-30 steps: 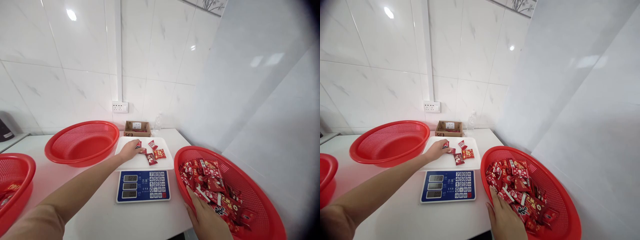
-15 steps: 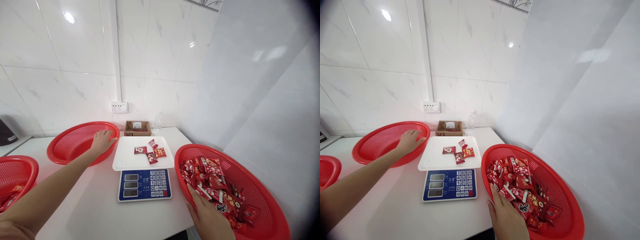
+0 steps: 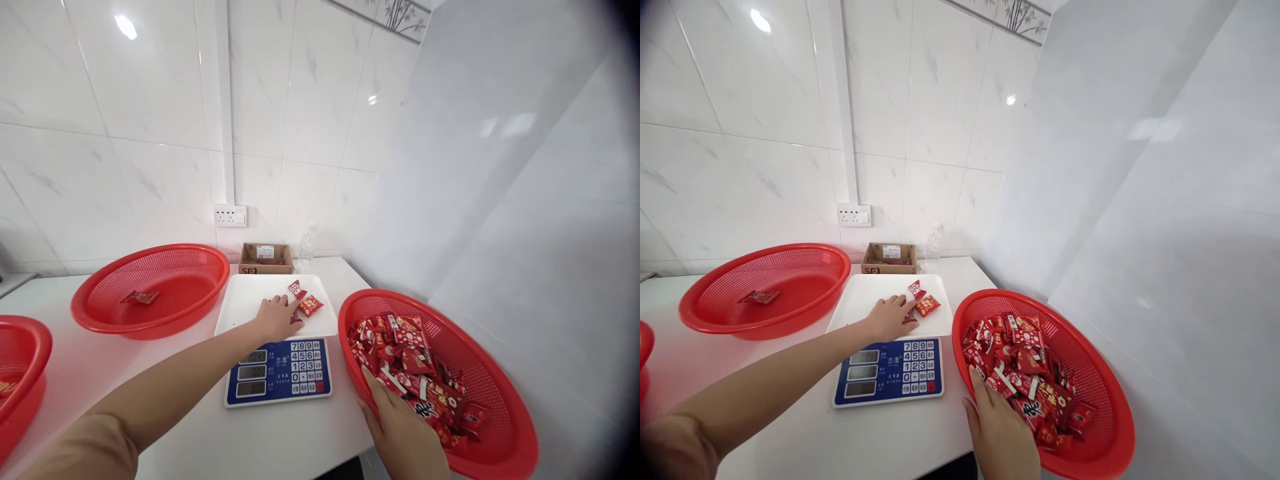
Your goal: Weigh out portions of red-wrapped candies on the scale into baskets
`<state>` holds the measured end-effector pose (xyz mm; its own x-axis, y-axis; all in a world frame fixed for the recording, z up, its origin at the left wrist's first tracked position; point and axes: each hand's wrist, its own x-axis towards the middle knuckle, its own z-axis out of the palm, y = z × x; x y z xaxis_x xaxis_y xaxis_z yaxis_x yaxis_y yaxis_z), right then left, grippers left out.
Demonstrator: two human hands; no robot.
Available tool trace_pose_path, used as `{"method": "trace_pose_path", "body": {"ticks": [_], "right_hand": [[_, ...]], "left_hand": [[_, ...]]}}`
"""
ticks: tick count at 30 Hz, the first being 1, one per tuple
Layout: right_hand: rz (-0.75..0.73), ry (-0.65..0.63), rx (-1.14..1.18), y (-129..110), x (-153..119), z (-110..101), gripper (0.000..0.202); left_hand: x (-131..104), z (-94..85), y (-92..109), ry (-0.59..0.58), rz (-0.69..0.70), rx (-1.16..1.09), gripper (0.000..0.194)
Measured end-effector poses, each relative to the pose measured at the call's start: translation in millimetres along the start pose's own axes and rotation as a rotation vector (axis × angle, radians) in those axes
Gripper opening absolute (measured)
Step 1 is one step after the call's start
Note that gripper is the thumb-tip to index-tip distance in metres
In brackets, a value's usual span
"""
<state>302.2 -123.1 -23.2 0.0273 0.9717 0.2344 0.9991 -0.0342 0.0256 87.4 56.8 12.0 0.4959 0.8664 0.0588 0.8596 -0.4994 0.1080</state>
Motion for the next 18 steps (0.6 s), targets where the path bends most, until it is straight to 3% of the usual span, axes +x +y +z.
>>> {"method": "trace_pose_path", "body": {"ticks": [3,9,14,18], "right_hand": [[0.005,-0.017,0.0,0,0,-1,0.045],[0.021,-0.014,-0.025,-1,0,0,0.044],[-0.004,0.033,-0.006,0,1,2,0.044],[-0.022,0.05,-0.02,1,0,6,0.044]], "left_hand": [[-5,-3.5,-11,0.01,-0.005,0.05,0.032],[-17,-20.7,-50,0.076,-0.081,0.129,0.041],[-36,-58.7,-104,0.193,-0.305,0.194,0.047],[-51,-71.0,-141,0.157,-0.472,0.209,0.043]]}}
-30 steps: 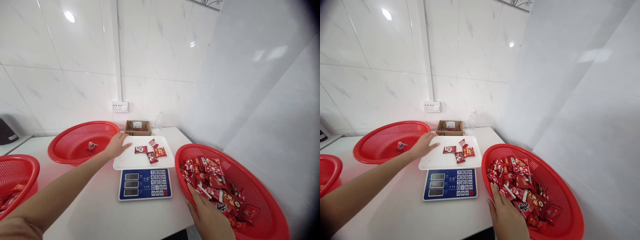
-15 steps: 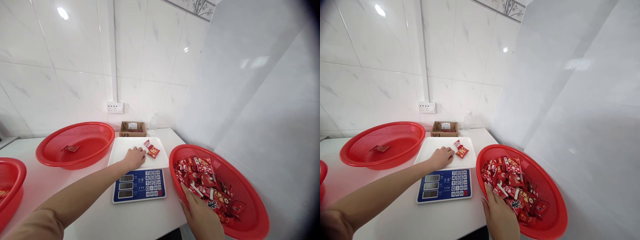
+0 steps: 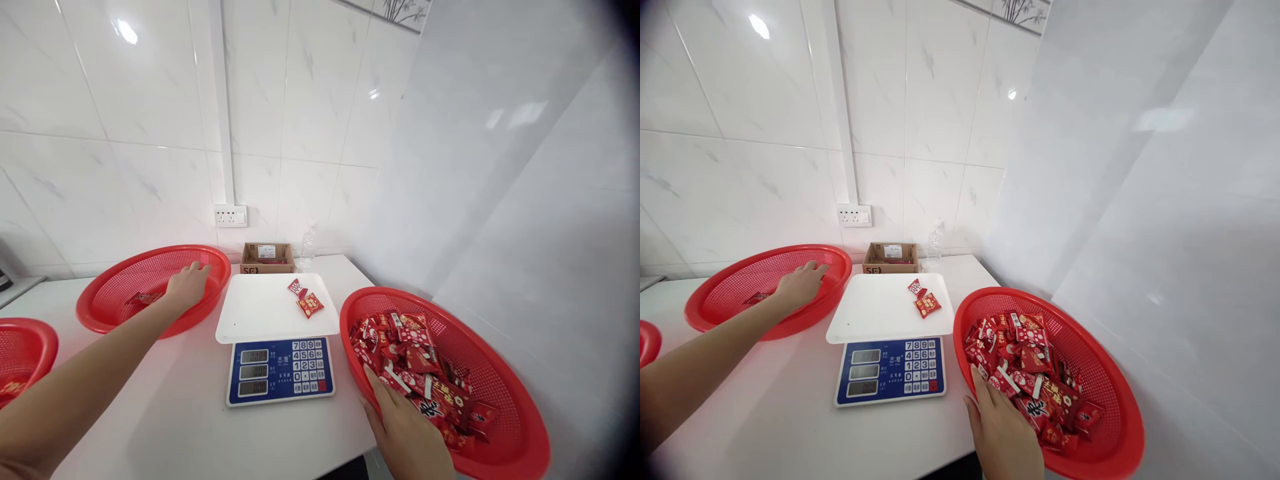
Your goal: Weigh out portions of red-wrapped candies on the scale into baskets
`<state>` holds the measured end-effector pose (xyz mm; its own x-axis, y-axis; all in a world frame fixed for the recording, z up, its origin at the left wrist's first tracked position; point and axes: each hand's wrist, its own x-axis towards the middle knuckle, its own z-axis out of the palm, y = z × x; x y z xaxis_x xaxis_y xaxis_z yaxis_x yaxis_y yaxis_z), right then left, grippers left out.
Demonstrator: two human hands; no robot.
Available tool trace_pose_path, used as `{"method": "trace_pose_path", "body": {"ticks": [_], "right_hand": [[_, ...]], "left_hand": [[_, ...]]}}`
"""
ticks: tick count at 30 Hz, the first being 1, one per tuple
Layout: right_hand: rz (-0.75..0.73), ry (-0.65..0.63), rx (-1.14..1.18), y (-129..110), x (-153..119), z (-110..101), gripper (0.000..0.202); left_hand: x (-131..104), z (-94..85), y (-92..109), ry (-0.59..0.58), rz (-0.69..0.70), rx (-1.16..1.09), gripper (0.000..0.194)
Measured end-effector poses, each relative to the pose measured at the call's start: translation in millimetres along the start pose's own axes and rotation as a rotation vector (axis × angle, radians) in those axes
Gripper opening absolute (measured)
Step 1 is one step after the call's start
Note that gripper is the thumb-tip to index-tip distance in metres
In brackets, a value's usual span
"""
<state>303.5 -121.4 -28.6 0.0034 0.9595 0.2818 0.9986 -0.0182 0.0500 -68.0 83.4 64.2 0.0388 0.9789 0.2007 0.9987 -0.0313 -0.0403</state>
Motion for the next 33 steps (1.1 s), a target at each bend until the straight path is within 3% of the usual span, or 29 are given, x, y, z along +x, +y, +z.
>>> {"method": "trace_pose_path", "body": {"ticks": [2,5,11,14,19,23,26,29,33], "right_hand": [[-0.006,0.0,-0.01,0,0,1,0.044],[-0.004,0.007,-0.01,0,0,2,0.044],[-0.002,0.055,0.034,2,0,5,0.042],[-0.011,0.101,0.047,5,-2,11,0.041],[-0.067,0.146,0.046,10,-5,24,0.041],[-0.094,0.165,0.012,12,-4,24,0.04],[-0.105,0.189,-0.03,11,-3,21,0.04],[-0.114,0.224,-0.05,9,-3,19,0.04],[-0.103,0.241,-0.027,8,-3,19,0.041]], "left_hand": [[2,4.7,-5,-0.015,-0.017,0.005,0.042],[8,15.1,15,-0.011,0.067,-0.023,0.048],[19,35.2,111,-0.104,0.392,-0.185,0.065],[21,41.8,155,-0.17,0.467,-0.234,0.076],[17,44.3,190,-0.21,0.542,-0.26,0.068],[5,42.6,189,-0.152,0.574,-0.277,0.047],[-3,38.7,172,-0.118,0.581,-0.312,0.04],[-9,29.1,139,-0.06,0.525,-0.343,0.035],[-14,6.3,79,0.048,0.323,-0.331,0.027]]}}
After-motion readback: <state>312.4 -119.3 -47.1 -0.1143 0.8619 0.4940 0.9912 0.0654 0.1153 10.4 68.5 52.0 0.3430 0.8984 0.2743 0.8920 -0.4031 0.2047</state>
